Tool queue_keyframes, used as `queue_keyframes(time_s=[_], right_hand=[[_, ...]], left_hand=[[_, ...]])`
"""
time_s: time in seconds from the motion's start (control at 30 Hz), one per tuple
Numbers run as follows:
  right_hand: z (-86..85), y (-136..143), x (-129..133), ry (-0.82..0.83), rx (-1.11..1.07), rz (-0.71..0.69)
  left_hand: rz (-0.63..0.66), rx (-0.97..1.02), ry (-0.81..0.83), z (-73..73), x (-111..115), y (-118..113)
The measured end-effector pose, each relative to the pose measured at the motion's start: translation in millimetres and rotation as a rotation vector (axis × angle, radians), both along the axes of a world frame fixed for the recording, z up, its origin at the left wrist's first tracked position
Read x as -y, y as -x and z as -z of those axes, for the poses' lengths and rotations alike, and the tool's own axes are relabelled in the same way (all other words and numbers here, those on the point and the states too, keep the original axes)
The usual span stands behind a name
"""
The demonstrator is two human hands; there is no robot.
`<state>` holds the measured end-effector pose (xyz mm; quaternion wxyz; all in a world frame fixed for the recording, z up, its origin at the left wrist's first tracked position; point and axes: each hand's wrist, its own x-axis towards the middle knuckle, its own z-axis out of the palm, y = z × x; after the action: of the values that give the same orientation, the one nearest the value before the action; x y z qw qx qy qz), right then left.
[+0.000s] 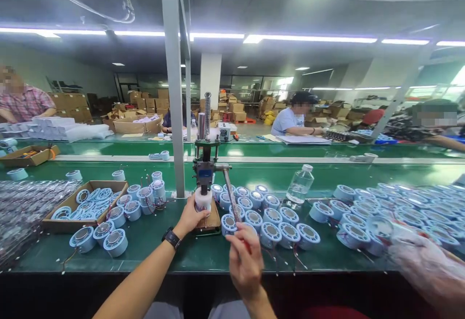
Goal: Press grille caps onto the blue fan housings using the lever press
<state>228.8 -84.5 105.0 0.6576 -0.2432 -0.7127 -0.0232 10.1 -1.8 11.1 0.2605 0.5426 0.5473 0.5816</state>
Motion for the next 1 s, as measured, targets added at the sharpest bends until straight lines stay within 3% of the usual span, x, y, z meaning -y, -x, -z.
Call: queue_keyframes(time_s=[0.03, 0.07, 0.17, 0.23, 0.3, 0.33, 0.4, 0.5, 0.57, 0.67, 0.77, 0.87, 1.0], right_hand=[[-2.3, 1, -5, -0.018, -0.001, -0.021], [-15.6, 3, -16, -0.042, -0.014, -0.047], [-93.5, 17, -78, -0.009, -0.080, -0.201], [-141.3, 37, -125, 0.129, -0.117, -0.383], [-159.4, 59, -157, 0.236, -0.137, -0.515], [-154.6, 69, -164, 0.262, -0.154, -0.542], [-119.9, 82, -160, 0.280, -0.253, -0.544], [-30.6, 91, -127, 0.350, -0.451, -0.457], [29.7, 96, -105, 0.535, -0.407, -0.380], [92.2, 107, -95, 0.843, -0.221, -0.349], [114.2, 118, -103, 0.982, -0.149, -0.333], [111.1, 122, -107, 0.957, -0.169, -0.287], [102.1, 122, -93, 0.834, -0.222, -0.193]], left_hand=[[-0.003, -0.017, 0.006, -0.4, 1, -1], [-0.008, -0.038, 0.015, -1.0, 3, -2], [-0.020, -0.117, 0.045, -5.8, 15, -6], [-0.066, -0.184, 0.056, -14.4, 28, -3], [-0.178, -0.259, 0.065, -29.9, 45, 11], [-0.258, -0.297, 0.076, -40.4, 54, 24], [-0.443, -0.373, 0.122, -66.2, 74, 62], [-0.721, -0.478, 0.279, -107.8, 102, 143], [-0.839, -0.543, 0.438, -127.5, 113, 194], [-0.874, -0.634, 0.692, -134.1, 115, 242], [-0.840, -0.714, 0.887, -119.1, 104, 260], [-0.807, -0.773, 1.021, -102.1, 91, 268], [-0.733, -0.838, 1.115, -91.7, 79, 281]])
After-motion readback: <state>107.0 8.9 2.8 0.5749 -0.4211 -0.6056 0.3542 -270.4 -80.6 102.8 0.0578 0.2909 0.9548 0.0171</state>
